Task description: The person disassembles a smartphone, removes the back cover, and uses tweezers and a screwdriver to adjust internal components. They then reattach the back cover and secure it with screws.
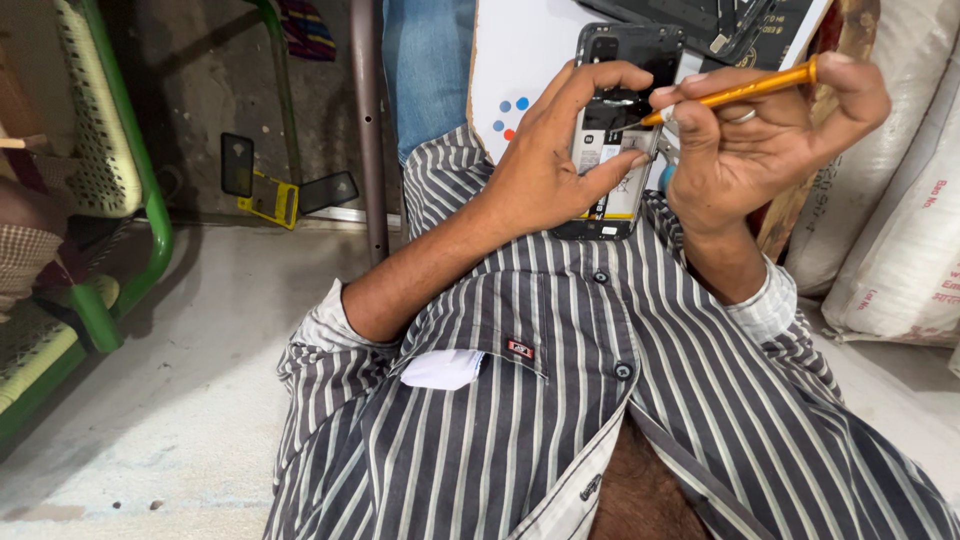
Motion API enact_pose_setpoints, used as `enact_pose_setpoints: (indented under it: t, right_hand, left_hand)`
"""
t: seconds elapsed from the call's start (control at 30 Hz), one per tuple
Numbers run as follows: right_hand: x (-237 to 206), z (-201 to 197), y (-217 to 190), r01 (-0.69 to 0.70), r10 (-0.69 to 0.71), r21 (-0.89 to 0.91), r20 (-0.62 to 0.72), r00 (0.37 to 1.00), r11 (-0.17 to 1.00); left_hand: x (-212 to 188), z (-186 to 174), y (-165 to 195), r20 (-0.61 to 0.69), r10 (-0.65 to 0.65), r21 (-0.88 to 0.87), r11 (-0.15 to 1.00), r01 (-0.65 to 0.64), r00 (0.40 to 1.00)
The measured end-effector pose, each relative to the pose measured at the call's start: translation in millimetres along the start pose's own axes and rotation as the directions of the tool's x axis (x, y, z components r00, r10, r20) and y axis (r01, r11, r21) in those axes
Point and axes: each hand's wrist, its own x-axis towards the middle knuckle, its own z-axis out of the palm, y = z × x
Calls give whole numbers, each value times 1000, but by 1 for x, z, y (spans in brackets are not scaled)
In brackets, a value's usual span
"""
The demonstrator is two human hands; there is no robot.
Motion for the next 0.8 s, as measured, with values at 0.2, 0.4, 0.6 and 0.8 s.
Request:
enact_pose_setpoints:
  t: [0.2, 0.4, 0.6, 0.8]
  right_hand:
    - [-3, -1, -2, -47, 47, -9, 7, 999, 999]
    - [-13, -8, 9, -168, 180, 123, -98, 979, 978]
    - [-14, -14, 21, -269, 334, 320, -168, 927, 908]
    - [-15, -15, 15, -330, 416, 369, -184, 891, 869]
  left_hand:
    - [3, -1, 2, -13, 36, 22, 999, -36, 999]
    - [4, -2, 4, -33, 24, 2, 1000, -24, 999]
    - [4, -2, 6, -40, -29, -45, 999, 27, 999]
    - [5, -2, 7, -33, -17, -35, 999, 16, 999]
